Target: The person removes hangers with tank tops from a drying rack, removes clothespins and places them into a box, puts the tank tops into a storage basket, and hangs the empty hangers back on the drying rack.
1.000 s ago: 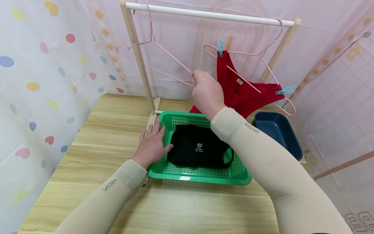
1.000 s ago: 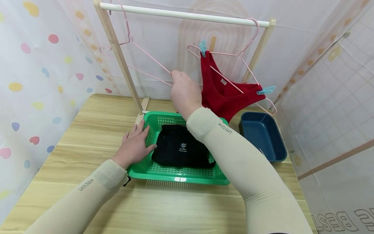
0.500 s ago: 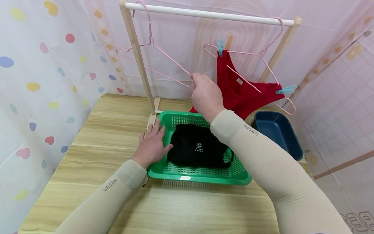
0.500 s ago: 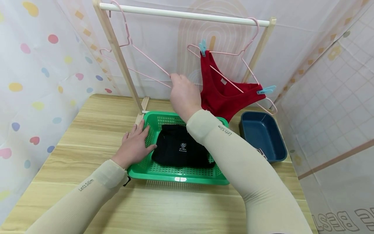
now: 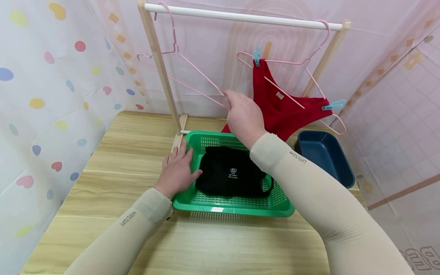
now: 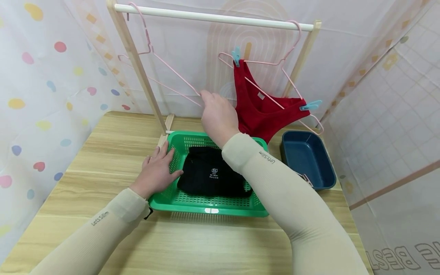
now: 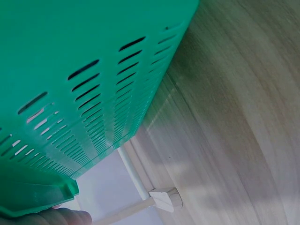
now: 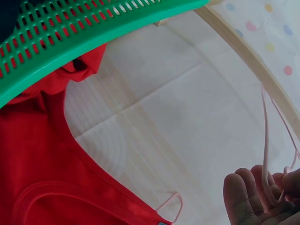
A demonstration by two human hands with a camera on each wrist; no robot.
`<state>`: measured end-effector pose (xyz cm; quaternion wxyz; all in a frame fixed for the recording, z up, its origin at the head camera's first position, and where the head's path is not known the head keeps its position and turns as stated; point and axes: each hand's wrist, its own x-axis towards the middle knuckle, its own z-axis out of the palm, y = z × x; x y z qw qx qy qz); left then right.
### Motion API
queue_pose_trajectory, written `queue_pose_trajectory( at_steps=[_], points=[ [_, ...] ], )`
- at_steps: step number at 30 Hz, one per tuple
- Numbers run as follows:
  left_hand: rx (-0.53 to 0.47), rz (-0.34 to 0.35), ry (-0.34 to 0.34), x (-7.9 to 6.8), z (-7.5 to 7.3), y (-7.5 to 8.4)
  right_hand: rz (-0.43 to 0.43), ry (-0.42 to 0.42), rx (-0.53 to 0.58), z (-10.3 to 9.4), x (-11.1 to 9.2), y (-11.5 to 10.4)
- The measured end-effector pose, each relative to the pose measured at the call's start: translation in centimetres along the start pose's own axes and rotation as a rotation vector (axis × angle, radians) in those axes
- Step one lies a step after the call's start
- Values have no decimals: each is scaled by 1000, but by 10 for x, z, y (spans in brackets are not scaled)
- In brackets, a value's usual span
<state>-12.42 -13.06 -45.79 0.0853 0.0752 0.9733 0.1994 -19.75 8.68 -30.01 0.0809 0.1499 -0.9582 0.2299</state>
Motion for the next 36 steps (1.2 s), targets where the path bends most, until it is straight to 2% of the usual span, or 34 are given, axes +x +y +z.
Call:
queue_pose_trajectory(
  at_steps=[7, 14, 36],
  points=[
    [9, 5, 4, 1, 0, -1, -4, 31, 50, 0, -11, 14],
    [10, 1, 5, 1, -1, -1, -21, 60, 40, 1, -23, 28],
    [13, 8, 14, 2, 1, -2, 29, 25, -9, 2, -60, 79]
  ],
)
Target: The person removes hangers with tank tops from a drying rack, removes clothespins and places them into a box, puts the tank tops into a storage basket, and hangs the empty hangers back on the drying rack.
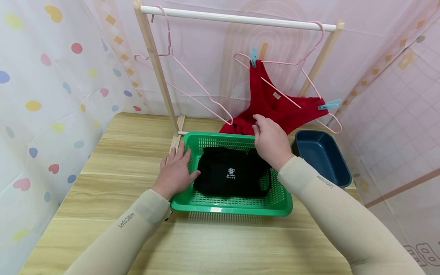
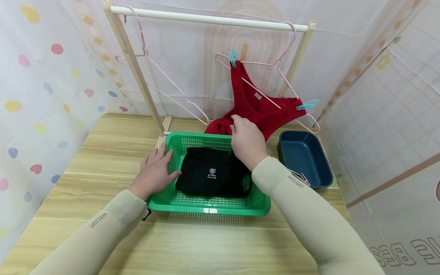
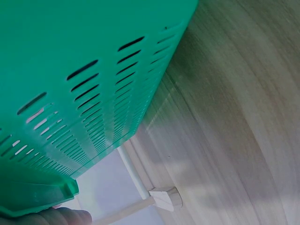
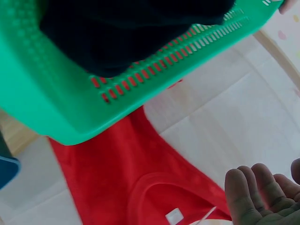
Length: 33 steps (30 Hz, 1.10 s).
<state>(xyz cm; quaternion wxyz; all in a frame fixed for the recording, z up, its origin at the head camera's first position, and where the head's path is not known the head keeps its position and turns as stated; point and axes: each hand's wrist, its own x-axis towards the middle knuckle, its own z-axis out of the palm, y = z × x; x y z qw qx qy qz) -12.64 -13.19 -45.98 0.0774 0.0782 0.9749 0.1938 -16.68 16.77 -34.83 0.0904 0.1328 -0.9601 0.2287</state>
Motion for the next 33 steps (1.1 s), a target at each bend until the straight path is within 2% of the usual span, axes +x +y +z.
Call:
queue_pose_trajectory(
  at_steps=[13, 24, 33],
  points=[
    [-1, 3, -2, -1, -1, 1, 58, -58, -17, 0, -18, 32],
    [7, 4, -7, 0, -1, 2, 90, -81, -36, -2, -31, 44],
    [5, 15, -4, -1, -2, 1, 135, -165, -76, 6, -48, 57]
  ],
)
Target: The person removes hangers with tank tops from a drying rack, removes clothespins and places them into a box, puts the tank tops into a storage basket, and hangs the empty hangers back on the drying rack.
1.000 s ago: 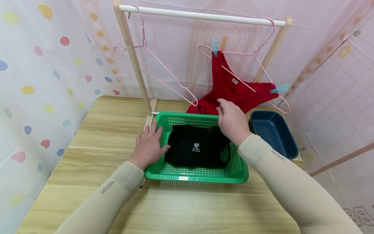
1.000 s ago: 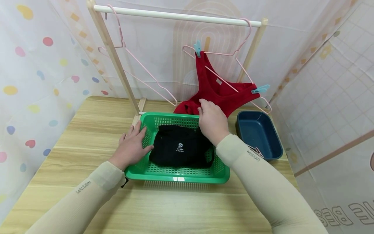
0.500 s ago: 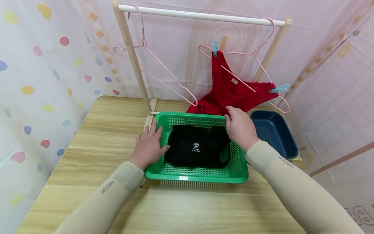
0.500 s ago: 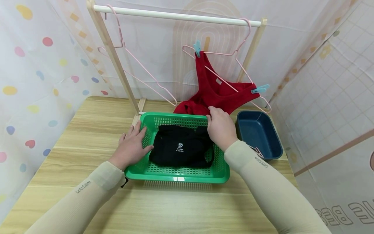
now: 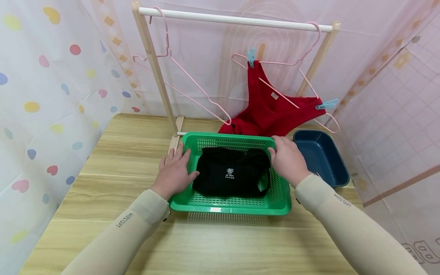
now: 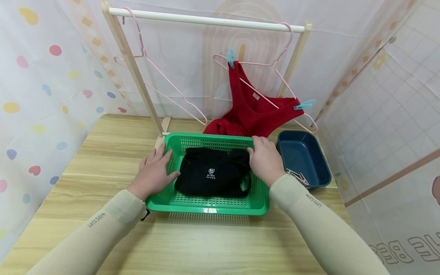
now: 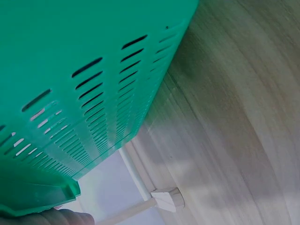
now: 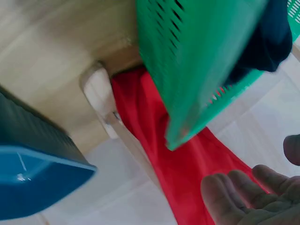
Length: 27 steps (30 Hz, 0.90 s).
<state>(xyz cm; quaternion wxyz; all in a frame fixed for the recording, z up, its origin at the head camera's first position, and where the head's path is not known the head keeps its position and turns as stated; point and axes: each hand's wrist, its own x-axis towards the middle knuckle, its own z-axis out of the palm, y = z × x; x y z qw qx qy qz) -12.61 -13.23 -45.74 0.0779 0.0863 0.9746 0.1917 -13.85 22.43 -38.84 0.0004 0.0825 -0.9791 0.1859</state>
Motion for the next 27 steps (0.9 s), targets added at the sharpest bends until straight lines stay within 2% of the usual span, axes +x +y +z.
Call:
queue_pose_trajectory(
  at_steps=[12, 18, 22, 27],
  points=[
    [-5, 8, -17, 0, -9, 3, 13, -82, -34, 24, -18, 17],
    [-6, 29, -1, -2, -21, 10, 28, -108, -26, 31, -25, 19],
    [2, 75, 52, -6, -33, 18, 43, -126, -24, 34, -27, 21],
    [9, 186, 181, -8, -53, 31, 56, -141, -13, 37, -29, 23]
  ],
)
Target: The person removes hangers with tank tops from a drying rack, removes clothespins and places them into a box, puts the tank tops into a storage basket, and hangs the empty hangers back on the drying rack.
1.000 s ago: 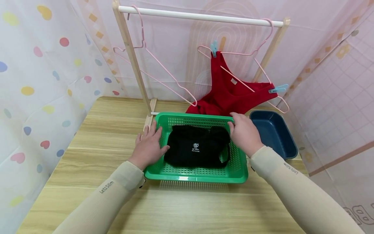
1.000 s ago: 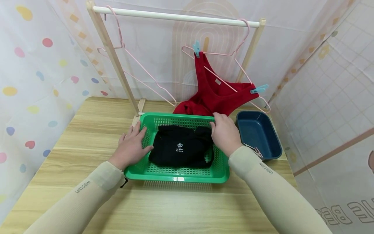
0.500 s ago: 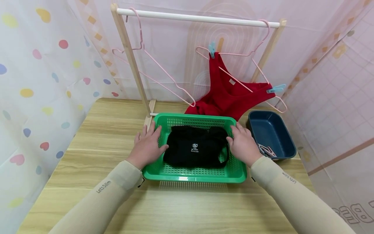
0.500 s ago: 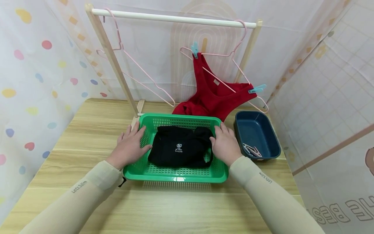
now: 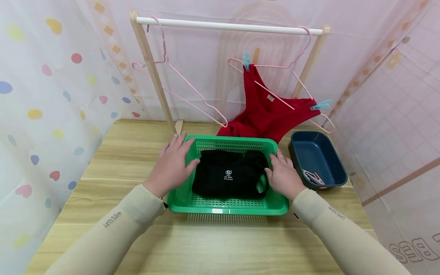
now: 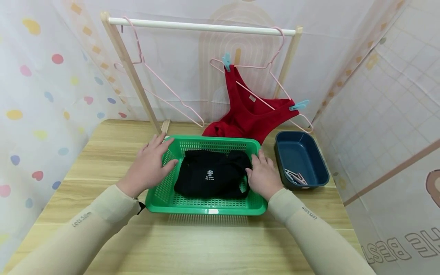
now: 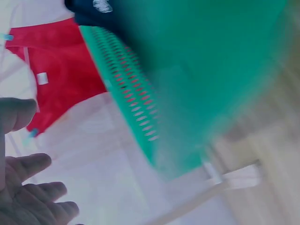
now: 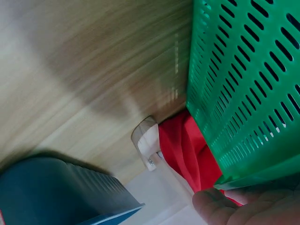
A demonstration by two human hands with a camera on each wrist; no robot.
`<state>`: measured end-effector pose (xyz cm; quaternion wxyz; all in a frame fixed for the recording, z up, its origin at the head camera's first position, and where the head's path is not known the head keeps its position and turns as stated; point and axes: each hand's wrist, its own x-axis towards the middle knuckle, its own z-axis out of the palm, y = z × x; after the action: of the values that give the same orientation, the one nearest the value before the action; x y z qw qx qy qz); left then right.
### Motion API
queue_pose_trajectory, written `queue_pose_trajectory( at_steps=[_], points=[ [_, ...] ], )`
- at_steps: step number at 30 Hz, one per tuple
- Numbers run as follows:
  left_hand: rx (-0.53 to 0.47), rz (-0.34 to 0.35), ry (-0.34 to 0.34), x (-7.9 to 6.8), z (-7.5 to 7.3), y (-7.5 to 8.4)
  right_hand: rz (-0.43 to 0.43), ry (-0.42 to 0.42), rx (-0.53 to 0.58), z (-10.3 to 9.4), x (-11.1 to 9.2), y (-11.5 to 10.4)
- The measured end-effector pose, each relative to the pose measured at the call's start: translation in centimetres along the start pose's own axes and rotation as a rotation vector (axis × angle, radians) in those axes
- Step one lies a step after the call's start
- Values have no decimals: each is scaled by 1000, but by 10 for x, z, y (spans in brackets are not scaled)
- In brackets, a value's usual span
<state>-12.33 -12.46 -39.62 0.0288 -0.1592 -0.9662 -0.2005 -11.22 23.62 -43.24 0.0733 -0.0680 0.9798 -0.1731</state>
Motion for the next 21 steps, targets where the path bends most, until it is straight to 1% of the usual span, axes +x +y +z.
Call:
queue_pose_trajectory(
  at_steps=[9, 12, 15, 17, 19, 21],
  points=[
    [-40, 245, 270, 13, -43, 28, -13, 24, 0, 6, -1, 3],
    [-33, 309, 339, 18, -55, 37, -11, 27, 5, 9, 0, 3],
    [-18, 355, 384, 25, -66, 45, 11, 12, 14, 12, 1, 3],
    [-4, 375, 399, 30, -73, 50, 31, -2, 25, 13, 2, 3],
    [20, 386, 402, 34, -80, 55, 45, -12, 31, 13, 2, 2],
    [55, 386, 386, 40, -87, 61, 50, -16, 34, 13, 3, 2]
  ],
)
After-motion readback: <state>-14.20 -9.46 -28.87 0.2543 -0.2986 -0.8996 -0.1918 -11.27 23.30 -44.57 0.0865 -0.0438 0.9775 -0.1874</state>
